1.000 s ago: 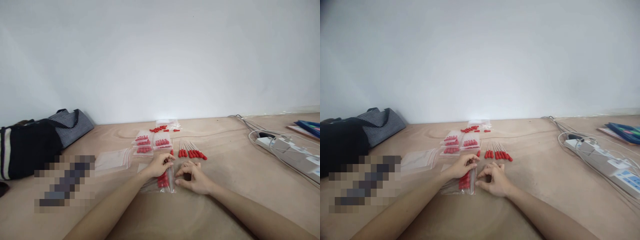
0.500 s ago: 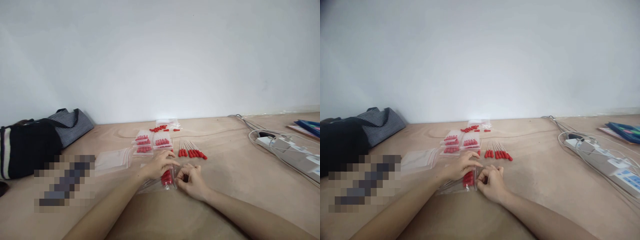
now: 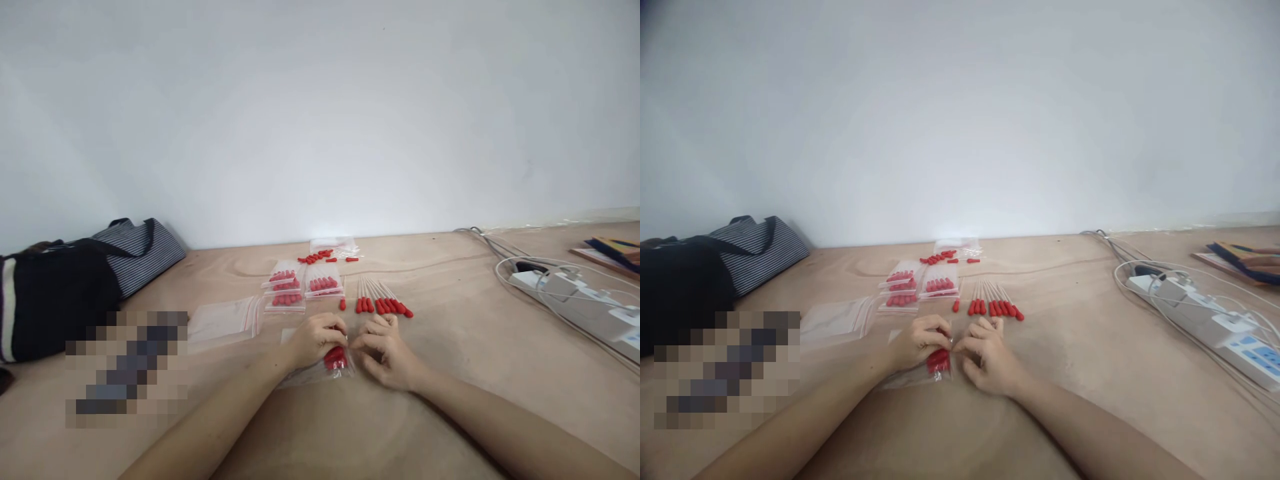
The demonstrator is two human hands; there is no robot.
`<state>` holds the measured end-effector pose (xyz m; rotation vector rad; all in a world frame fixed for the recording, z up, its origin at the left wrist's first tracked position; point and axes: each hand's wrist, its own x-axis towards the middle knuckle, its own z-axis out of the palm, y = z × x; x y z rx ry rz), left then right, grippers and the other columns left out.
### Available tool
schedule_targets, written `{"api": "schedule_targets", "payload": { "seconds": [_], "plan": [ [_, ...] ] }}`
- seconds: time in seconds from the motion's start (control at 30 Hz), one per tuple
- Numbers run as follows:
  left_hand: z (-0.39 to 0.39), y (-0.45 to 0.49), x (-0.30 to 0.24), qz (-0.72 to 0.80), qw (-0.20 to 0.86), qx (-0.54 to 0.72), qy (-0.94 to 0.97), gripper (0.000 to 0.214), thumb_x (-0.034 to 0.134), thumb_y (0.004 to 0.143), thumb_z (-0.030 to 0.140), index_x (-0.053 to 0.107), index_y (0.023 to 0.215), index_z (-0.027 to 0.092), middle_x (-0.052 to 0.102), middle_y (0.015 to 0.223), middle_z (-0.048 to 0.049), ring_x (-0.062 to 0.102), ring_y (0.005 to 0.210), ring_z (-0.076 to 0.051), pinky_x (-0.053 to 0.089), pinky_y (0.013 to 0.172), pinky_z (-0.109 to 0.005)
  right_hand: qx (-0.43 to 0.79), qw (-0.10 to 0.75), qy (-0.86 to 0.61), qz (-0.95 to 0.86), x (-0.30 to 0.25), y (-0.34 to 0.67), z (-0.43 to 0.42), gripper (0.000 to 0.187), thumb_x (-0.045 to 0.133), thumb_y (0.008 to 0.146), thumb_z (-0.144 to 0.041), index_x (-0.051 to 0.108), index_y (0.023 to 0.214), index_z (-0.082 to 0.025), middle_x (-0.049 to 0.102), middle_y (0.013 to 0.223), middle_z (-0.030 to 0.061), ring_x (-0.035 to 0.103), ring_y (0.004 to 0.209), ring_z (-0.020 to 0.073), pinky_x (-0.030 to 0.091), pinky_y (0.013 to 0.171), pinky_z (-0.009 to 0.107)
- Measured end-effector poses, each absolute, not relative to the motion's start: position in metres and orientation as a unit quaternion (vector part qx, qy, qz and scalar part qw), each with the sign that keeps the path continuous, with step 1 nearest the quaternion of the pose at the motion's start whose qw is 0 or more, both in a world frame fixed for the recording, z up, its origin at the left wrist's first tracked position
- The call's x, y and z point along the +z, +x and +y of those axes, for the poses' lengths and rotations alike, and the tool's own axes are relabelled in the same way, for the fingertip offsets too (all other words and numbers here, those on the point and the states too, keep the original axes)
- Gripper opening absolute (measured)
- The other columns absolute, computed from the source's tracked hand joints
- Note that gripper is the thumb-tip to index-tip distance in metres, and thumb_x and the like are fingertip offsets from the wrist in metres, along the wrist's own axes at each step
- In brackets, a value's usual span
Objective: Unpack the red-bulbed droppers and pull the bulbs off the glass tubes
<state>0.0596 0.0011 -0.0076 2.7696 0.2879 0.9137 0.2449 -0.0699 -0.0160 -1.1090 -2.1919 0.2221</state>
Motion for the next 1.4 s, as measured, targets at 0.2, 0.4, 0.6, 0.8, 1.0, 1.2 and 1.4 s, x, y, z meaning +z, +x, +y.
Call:
{"api": "schedule_targets", "payload": {
  "seconds": [0.2,0.4,0.6,0.8,1.0,1.2,1.4],
  "plan": [
    [-0.001,0.058,-0.01,0.112,0.118,0.316,0.935,0.024,0.044,0.082,0.012,0.061,0.066,0.015,0.061,0.073,-0.003,0.055,0.067,-0.01,0.042,0.064,-0.019,-0.161,0.375,-0.273,-0.871,-0.024,0.247,-0.058,0.013,0.049,0.08,-0.017,0.06,0.078,-0.024,0.056,0.067,-0.0038,0.042,0.068,0.0104,0.021,0.077,0.036],
    [-0.003,0.056,-0.008,0.12,0.13,0.296,0.938,0.025,0.041,0.082,0.012,0.061,0.068,0.015,0.061,0.074,-0.003,0.056,0.066,-0.009,0.042,0.062,-0.019,-0.245,0.36,-0.217,-0.873,-0.028,0.245,-0.056,0.025,0.042,0.085,-0.011,0.054,0.064,-0.019,0.05,0.057,-0.0059,0.04,0.064,0.0085,0.021,0.077,0.035],
    [-0.005,0.055,-0.007,0.119,0.151,0.288,0.938,0.026,0.037,0.084,0.009,0.058,0.07,0.015,0.062,0.077,-0.0039,0.057,0.07,-0.01,0.043,0.066,-0.019,-0.236,0.355,-0.234,-0.874,-0.026,0.246,-0.055,0.023,0.043,0.084,-0.012,0.054,0.065,-0.02,0.051,0.058,-0.0057,0.039,0.063,0.0087,0.021,0.078,0.036],
    [-0.006,0.055,-0.006,0.122,0.126,0.259,0.95,0.025,0.034,0.085,0.011,0.056,0.074,0.015,0.063,0.077,-0.0047,0.057,0.071,-0.012,0.044,0.067,-0.022,-0.301,0.342,-0.228,-0.861,-0.023,0.241,-0.055,0.025,0.04,0.085,-0.01,0.053,0.064,-0.017,0.054,0.062,-0.0034,0.04,0.065,0.0095,0.023,0.074,0.034],
    [-0.006,0.054,-0.006,0.115,0.075,0.231,0.963,0.03,0.029,0.086,0.011,0.057,0.074,0.014,0.062,0.073,-0.0054,0.057,0.068,-0.013,0.043,0.064,-0.021,-0.3,0.292,-0.212,-0.883,-0.02,0.241,-0.057,0.033,0.032,0.087,-0.007,0.05,0.062,-0.018,0.05,0.062,-0.0031,0.04,0.067,0.01,0.024,0.075,0.033],
    [-0.003,0.051,-0.005,0.153,0.104,0.228,0.956,0.033,0.027,0.087,0.009,0.057,0.074,0.014,0.061,0.07,-0.0034,0.055,0.062,-0.011,0.042,0.058,-0.02,-0.259,0.264,-0.253,-0.894,-0.024,0.248,-0.055,0.034,0.03,0.089,-0.011,0.049,0.061,-0.019,0.048,0.057,-0.0043,0.039,0.064,0.01,0.021,0.081,0.035],
    [-0.017,0.036,0.009,0.225,0.153,0.206,0.94,0.03,0.044,0.085,0.026,0.048,0.113,0.017,0.052,0.117,-0.0095,0.049,0.106,-0.019,0.04,0.09,-0.032,-0.087,0.274,-0.342,-0.895,-0.016,0.257,-0.055,0.016,0.045,0.08,-0.021,0.056,0.07,-0.019,0.056,0.068,-0.0004,0.044,0.074,0.0139,0.023,0.077,0.038]
  ]
}}
